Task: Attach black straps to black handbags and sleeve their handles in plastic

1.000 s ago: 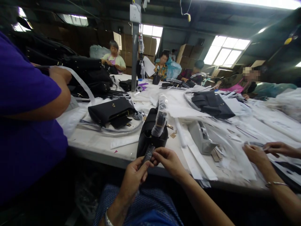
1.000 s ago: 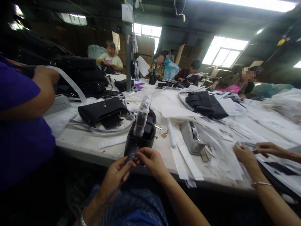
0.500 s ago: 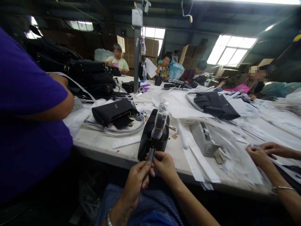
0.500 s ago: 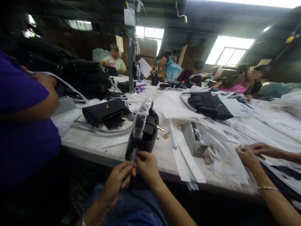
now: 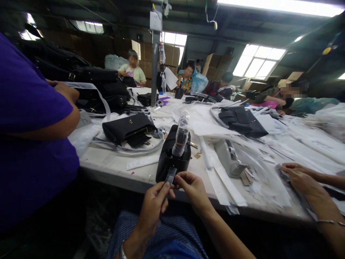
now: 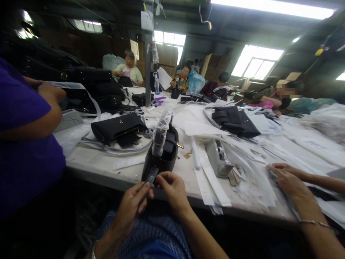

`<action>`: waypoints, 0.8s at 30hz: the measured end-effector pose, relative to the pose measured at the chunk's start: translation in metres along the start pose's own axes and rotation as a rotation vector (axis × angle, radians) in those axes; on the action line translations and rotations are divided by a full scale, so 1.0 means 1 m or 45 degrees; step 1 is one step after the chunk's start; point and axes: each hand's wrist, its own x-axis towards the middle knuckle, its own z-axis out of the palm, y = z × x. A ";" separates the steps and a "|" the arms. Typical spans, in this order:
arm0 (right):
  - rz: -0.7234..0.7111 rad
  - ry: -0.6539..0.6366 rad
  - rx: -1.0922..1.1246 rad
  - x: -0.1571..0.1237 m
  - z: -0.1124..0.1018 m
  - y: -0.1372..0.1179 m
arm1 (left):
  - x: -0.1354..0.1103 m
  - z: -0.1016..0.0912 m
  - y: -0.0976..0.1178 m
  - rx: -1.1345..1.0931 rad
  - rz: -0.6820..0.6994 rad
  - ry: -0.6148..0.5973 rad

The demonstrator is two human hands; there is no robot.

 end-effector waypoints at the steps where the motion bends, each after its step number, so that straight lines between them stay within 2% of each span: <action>1: 0.026 0.000 0.048 0.001 0.001 0.002 | 0.000 0.000 0.000 -0.075 -0.063 -0.030; 3: 0.055 -0.007 0.123 0.003 0.005 0.007 | -0.001 0.000 -0.001 -0.221 -0.171 -0.082; 6: 0.040 -0.002 0.166 0.004 0.011 0.011 | -0.001 0.000 -0.003 -0.321 -0.234 -0.096; 10: 0.020 0.007 0.092 0.008 0.015 0.013 | -0.002 0.002 -0.003 -0.249 -0.258 -0.100; 14: 0.150 -0.079 0.029 0.014 0.016 0.011 | -0.004 0.004 -0.001 -0.097 -0.276 -0.164; 16: 0.151 -0.123 0.006 0.016 0.013 0.009 | -0.005 0.005 -0.001 -0.075 -0.262 -0.142; 20: -0.001 -0.284 -0.093 0.010 0.001 0.004 | -0.005 0.004 0.001 -0.098 -0.177 -0.017; 22: -0.045 -0.212 -0.148 0.002 -0.006 -0.001 | -0.005 0.003 0.002 -0.057 -0.120 0.037; 24: -0.086 -0.048 -0.177 -0.006 -0.010 -0.005 | -0.005 0.003 0.002 0.002 -0.085 0.068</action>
